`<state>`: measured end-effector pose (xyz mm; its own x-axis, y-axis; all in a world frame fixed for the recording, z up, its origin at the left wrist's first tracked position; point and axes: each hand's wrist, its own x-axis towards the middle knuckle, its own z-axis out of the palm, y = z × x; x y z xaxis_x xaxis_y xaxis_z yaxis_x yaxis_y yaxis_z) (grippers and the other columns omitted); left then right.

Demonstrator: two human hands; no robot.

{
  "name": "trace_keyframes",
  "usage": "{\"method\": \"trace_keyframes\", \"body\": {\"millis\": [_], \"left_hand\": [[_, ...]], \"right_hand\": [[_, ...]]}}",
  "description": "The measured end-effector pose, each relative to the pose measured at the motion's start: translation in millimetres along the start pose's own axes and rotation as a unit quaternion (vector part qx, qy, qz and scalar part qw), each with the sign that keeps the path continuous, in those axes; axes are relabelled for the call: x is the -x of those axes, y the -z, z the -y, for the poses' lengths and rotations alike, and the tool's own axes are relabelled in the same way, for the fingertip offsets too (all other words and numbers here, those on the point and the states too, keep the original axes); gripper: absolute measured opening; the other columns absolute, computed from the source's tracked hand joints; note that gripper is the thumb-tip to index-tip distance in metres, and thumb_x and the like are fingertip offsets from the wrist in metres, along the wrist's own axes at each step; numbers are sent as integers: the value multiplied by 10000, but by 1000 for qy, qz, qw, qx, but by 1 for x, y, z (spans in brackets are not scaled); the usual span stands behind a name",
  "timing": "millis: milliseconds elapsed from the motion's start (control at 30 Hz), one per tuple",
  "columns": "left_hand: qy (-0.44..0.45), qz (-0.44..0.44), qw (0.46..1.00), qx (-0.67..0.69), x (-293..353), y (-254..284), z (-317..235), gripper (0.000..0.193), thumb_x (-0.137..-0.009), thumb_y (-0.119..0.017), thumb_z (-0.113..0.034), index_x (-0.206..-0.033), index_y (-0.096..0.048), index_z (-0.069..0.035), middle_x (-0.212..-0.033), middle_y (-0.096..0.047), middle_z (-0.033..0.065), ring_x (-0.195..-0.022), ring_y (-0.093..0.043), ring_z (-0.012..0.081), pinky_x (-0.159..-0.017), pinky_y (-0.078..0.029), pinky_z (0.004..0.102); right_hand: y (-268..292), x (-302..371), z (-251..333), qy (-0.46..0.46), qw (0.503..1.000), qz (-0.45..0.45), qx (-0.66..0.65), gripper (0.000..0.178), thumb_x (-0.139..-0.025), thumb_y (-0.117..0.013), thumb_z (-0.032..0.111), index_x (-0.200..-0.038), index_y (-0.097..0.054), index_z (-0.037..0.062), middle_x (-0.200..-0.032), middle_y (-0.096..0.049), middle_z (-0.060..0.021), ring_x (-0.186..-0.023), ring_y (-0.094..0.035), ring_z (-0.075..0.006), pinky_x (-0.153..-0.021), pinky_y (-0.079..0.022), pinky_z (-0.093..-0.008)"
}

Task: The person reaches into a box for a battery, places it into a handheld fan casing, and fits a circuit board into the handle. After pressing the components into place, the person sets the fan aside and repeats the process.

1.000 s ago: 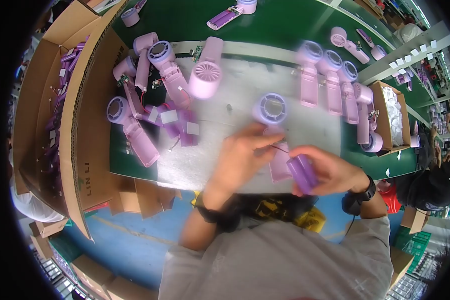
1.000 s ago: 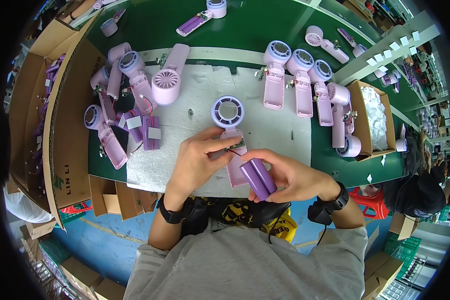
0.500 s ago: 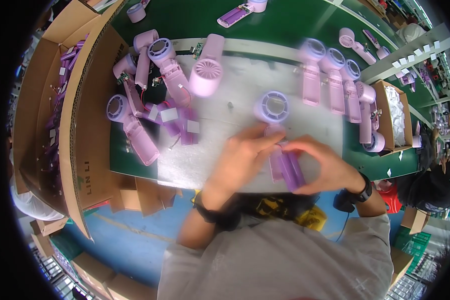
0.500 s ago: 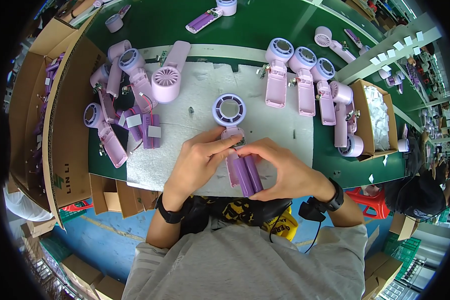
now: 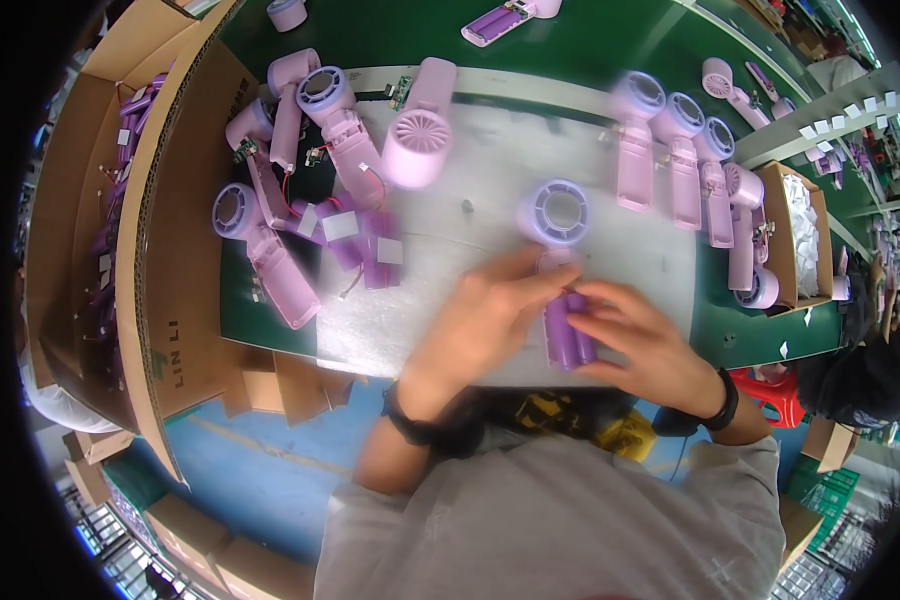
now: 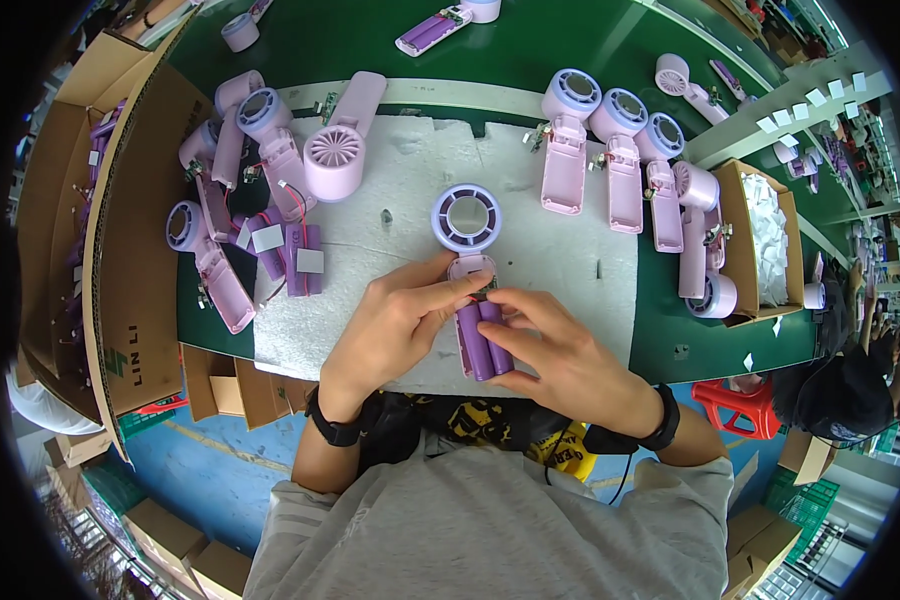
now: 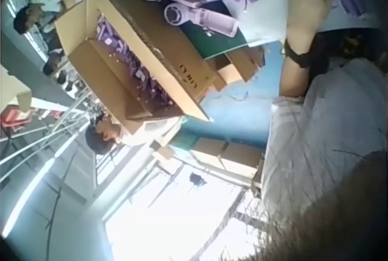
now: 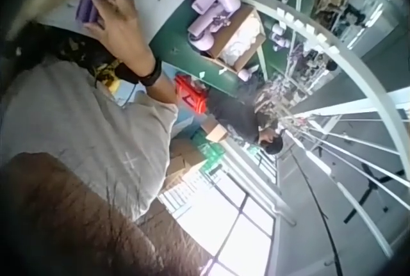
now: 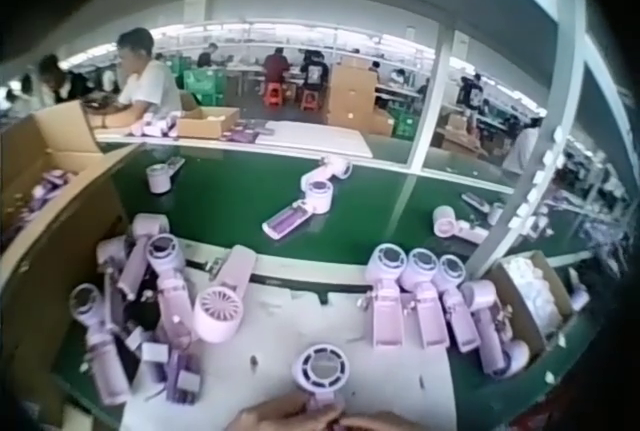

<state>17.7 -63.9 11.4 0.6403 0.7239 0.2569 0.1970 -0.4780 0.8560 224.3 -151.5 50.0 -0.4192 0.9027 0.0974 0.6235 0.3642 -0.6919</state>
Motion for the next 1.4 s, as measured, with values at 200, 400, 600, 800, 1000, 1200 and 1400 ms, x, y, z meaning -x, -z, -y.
{"method": "trace_keyframes", "body": {"millis": [200,400,600,800,1000,1200,1400], "left_hand": [[5,10,1000,11,-1,2,-1,370,-851,-656,47,-1206,-676,-55,-1053,-668,162,-870,-677,326,-743,-544,384],[18,16,1000,15,-2,7,-6,421,-791,-753,-33,-1205,-690,-78,-1123,-674,178,-915,-683,341,-790,-553,384],[43,25,998,28,-1,9,-6,528,-699,-842,-99,-1207,-697,-97,-1190,-668,188,-965,-680,356,-838,-556,391],[74,44,996,27,-1,9,-7,587,-665,-866,-104,-1225,-689,-114,-1215,-665,178,-1009,-680,351,-865,-562,380],[71,25,996,57,2,4,0,576,-677,-860,-91,-1226,-687,-118,-1187,-676,169,-1009,-683,339,-853,-566,372],[58,19,997,39,6,5,0,587,-685,-854,-67,-1243,-677,-117,-1251,-649,175,-977,-692,317,-831,-572,361],[70,-86,994,-14,6,-2,-1,595,-714,-827,-19,-1277,-646,-85,-1303,-627,177,-928,-697,249,-766,-583,330]], "right_hand": [[-7,2,2,9,999,-40,34,457,-670,-844,36,-1084,-656,-3,-1344,-537,-184,-1143,-597,-346,-930,-535,-417],[-10,1,2,-10,999,-50,15,441,-676,-834,27,-1059,-616,17,-1339,-528,-183,-1141,-592,-357,-944,-524,-410],[-5,-12,6,-62,997,-29,-37,446,-676,-814,33,-1042,-560,39,-1308,-461,-174,-1099,-565,-347,-879,-533,-418],[-6,-20,4,-101,993,-28,-60,524,-678,-832,93,-1127,-564,53,-1303,-431,-164,-1104,-550,-345,-911,-510,-428],[-6,-10,-5,-17,1000,-6,-18,642,-671,-846,148,-1242,-572,45,-1288,-446,-160,-1111,-547,-333,-926,-500,-420],[-3,-15,2,73,981,27,180,714,-657,-832,211,-1269,-560,-38,-1274,-488,-138,-1094,-550,-300,-925,-514,-387],[15,-55,-15,82,979,44,179,708,-715,-777,170,-1326,-516,-76,-1361,-503,-177,-1163,-549,-356,-977,-503,-420]]}}
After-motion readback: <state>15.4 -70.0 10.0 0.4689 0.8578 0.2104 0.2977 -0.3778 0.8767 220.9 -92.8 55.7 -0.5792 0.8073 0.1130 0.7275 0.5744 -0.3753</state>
